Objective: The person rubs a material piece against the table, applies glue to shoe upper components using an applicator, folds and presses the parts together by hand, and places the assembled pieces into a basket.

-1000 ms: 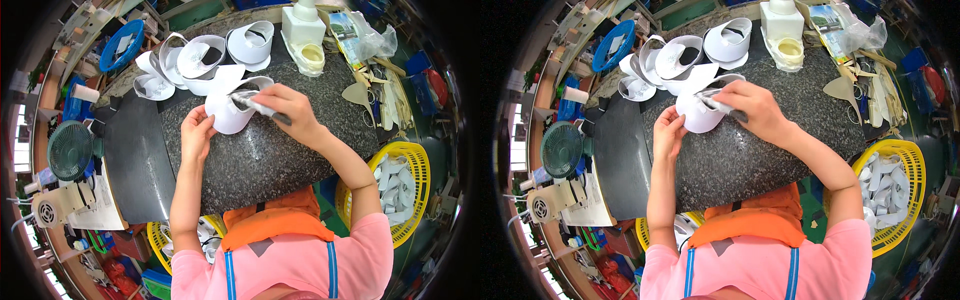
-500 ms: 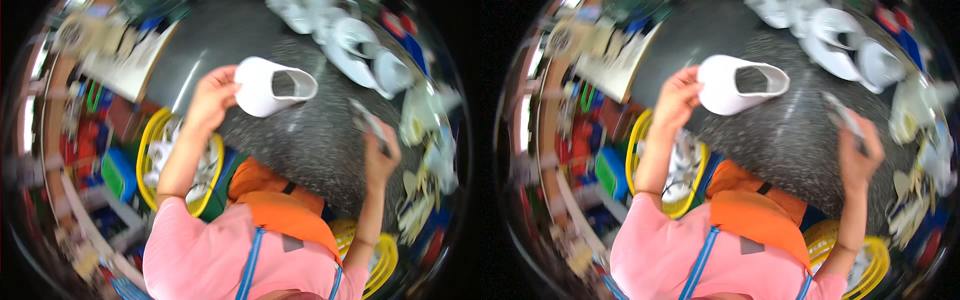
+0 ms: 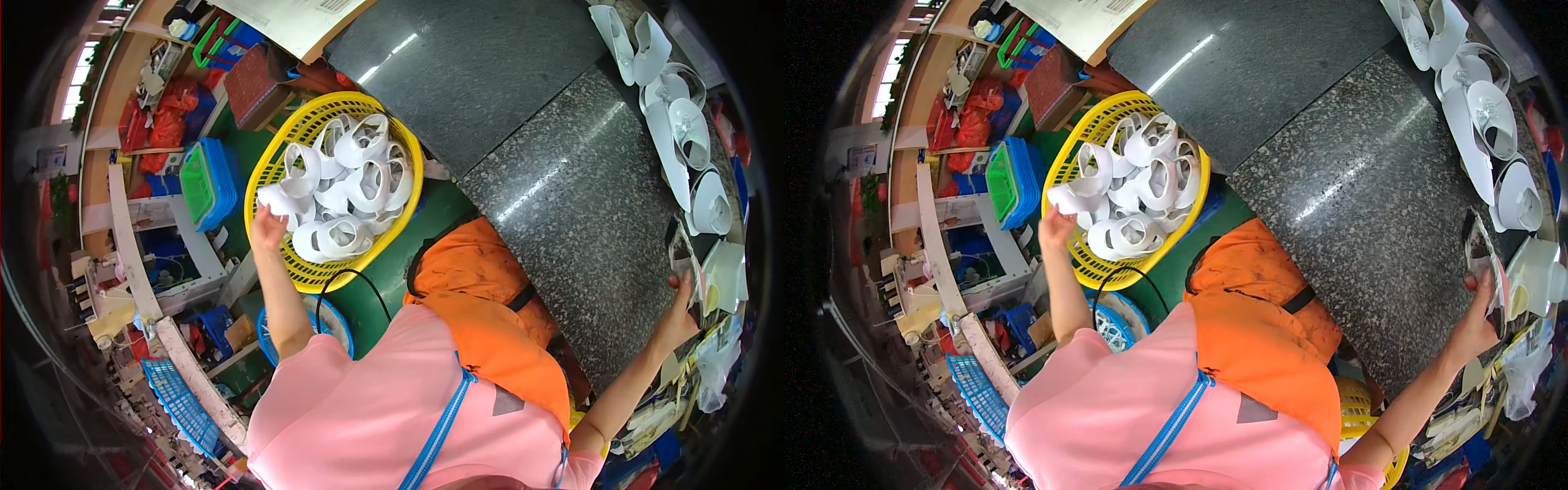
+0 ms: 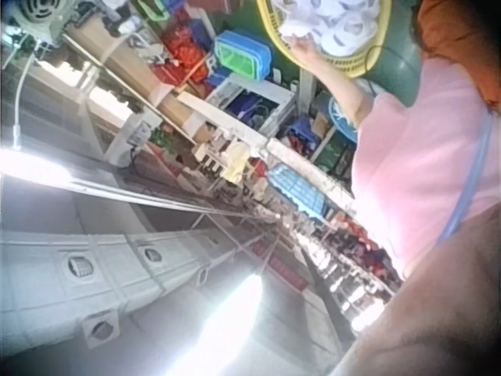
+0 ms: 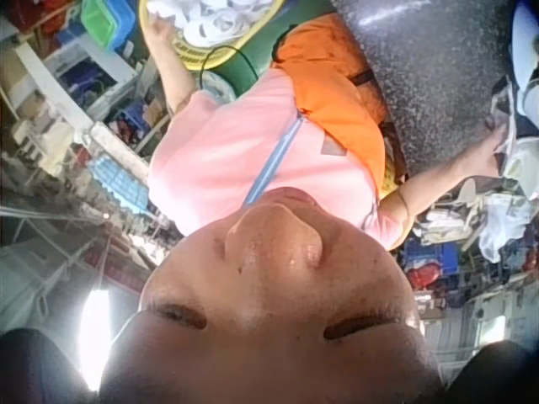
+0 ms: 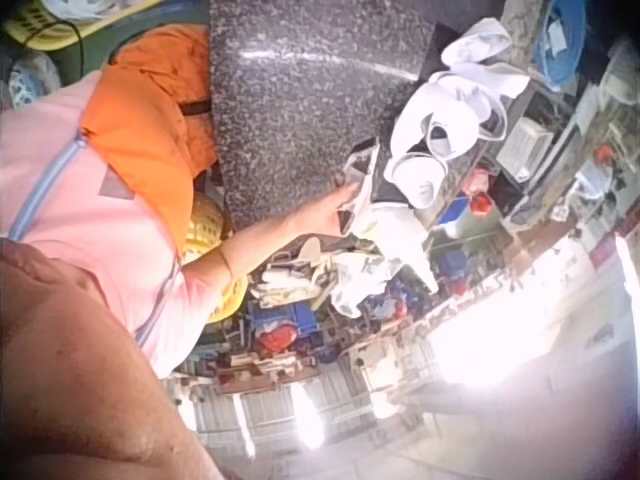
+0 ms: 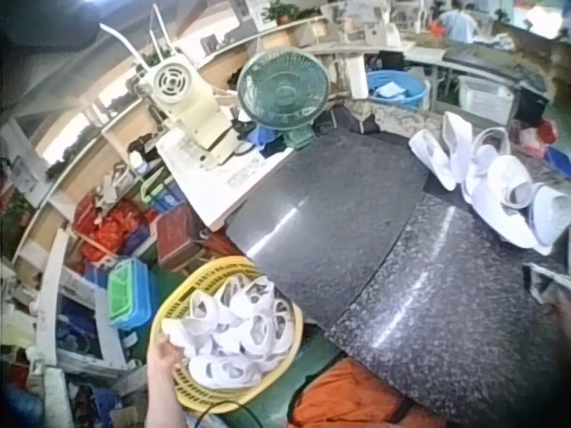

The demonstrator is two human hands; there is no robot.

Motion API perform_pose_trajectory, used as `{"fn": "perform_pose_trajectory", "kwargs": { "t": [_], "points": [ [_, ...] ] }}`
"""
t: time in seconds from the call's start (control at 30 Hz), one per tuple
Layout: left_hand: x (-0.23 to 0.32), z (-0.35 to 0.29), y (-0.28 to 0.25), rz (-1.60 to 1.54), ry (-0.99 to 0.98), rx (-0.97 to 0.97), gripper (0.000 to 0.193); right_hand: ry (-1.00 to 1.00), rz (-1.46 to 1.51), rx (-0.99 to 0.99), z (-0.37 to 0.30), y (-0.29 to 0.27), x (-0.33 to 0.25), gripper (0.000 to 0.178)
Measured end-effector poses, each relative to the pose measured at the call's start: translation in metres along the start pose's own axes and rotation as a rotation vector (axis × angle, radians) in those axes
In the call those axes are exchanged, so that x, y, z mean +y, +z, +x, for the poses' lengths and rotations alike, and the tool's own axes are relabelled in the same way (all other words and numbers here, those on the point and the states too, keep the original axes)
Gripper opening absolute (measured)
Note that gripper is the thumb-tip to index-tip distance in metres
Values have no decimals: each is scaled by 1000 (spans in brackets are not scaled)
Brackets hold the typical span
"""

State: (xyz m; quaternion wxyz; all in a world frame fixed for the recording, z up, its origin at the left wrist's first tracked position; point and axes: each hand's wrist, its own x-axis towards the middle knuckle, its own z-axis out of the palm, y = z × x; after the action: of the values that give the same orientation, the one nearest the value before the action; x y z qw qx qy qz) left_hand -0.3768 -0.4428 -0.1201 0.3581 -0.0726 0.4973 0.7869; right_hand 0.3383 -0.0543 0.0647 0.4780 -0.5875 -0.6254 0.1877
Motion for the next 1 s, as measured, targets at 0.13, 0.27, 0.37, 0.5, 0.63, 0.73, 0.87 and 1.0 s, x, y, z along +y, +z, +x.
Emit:
{"fn": "perform_pose_trajectory", "kwargs": {
  "t": [0.13, 0.27, 0.37, 0.5, 0.63, 0.73, 0.87, 1.0],
  "points": [
    [-95, 28, -83, -242, -125, 506, 29, 60, 12, -38, -7, -13, 3, 23],
    [-124, 29, -36, 1256, -167, 725, 48, 102, 79, -30, -19, -26, 6, 23],
    [-87, 34, 128, 1450, 753, 428, 51, 136, 72, -28, -21, -34, -2, 20],
    [-118, 12, 413, 1083, 1296, -467, 35, 249, 153, -38, -17, -29, -14, 20],
    [-244, -50, 616, 1453, 1643, -1127, 73, 71, 107, -76, -17, -19, -21, 23],
    [-293, -73, 704, 1904, 1589, -936, 103, -57, -28, -81, -17, -29, -18, 25],
    [-305, -58, 760, 2129, 1278, -1004, 70, 192, -153, 181, 4, -75, 12, 20],
    [-294, -11, 729, 1877, 1241, -964, 80, 342, -643, 461, 45, -142, 64, 41]
  ]
}}
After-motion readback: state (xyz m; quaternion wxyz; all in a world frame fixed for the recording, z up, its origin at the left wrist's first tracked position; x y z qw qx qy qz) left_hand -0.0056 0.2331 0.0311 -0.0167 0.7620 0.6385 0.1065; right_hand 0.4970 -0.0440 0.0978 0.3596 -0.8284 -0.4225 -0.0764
